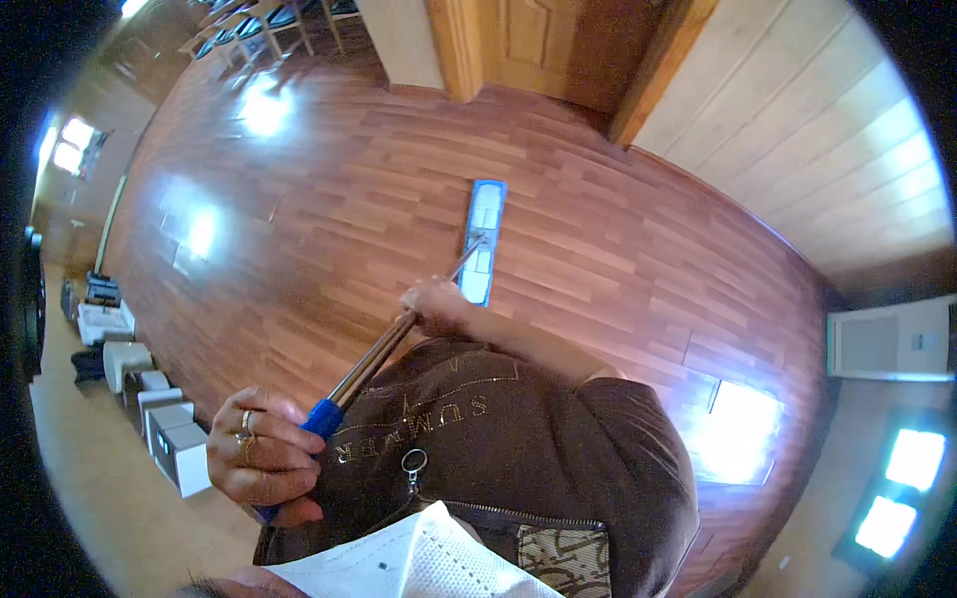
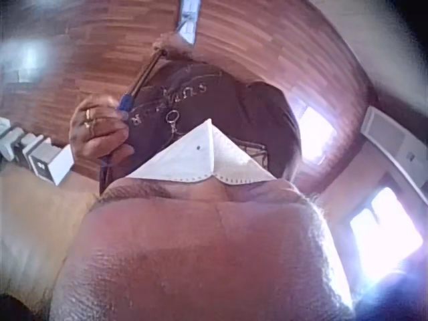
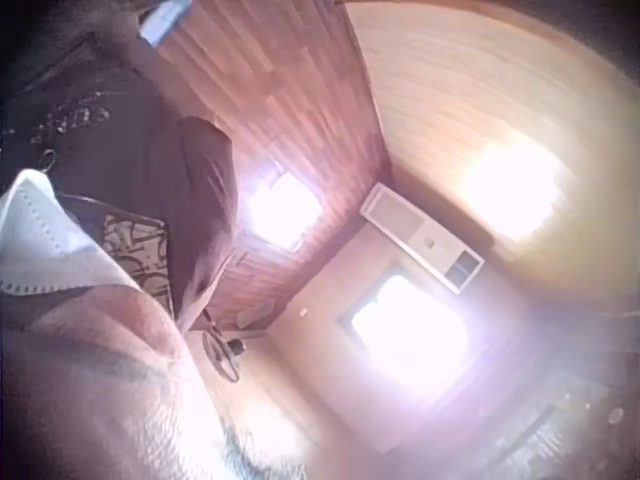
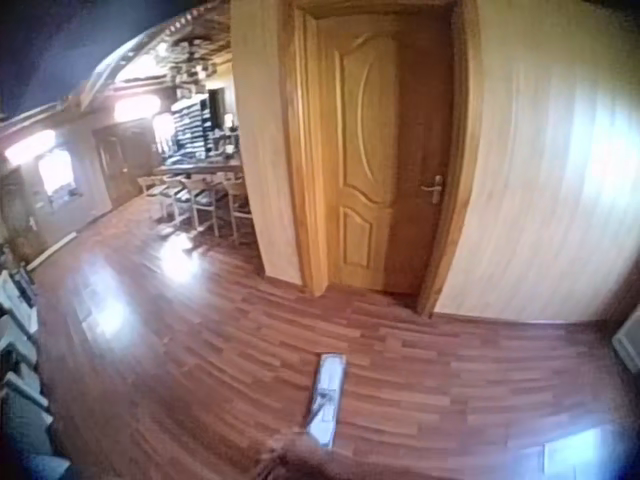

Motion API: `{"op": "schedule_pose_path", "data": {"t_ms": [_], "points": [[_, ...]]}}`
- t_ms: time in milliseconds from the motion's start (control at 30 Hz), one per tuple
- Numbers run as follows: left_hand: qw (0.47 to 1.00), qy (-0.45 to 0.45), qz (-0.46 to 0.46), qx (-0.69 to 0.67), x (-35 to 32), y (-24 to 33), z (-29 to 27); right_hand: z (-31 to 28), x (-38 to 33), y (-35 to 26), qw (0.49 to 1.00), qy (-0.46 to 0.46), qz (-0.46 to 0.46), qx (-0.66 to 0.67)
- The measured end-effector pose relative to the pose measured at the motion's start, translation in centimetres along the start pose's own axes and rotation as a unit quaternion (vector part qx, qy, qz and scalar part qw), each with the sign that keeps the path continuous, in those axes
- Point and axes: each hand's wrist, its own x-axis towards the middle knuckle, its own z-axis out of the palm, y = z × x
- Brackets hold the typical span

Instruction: The person cleans the wooden floor by wiping it across different areas of the room using a flat mop.

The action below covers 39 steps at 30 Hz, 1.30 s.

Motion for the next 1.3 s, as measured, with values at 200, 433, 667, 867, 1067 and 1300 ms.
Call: {"op": "schedule_pose_path", "data": {"t_ms": [200,433,667,867,1067,1300], "points": [[0.982,-0.015,0.08,-0.172,4.6,-6.0,4.2,-5.2,-9.7,2.7,0.983,0.119,0.139,-0.026],[0.945,-0.087,0.006,-0.317,7.6,-10.4,8.8,-6.6,-19.4,3.8,0.926,0.23,0.294,-0.052],[0.887,-0.263,-0.018,-0.378,9.1,-15.0,11.7,-3.0,-24.9,5.6,0.831,0.321,0.452,-0.032],[0.873,-0.298,0.021,-0.385,9.9,-17.8,11.4,-3.2,-24.0,7.7,0.817,0.346,0.46,-0.023],[0.892,-0.275,0.017,-0.36,9.3,-20.0,7.7,-3.5,-18.6,10.0,0.828,0.349,0.439,-0.012],[0.932,-0.216,0.012,-0.29,8.5,-24.8,-0.2,-5.2,-6.9,14.9,0.892,0.319,0.319,-0.027]]}}
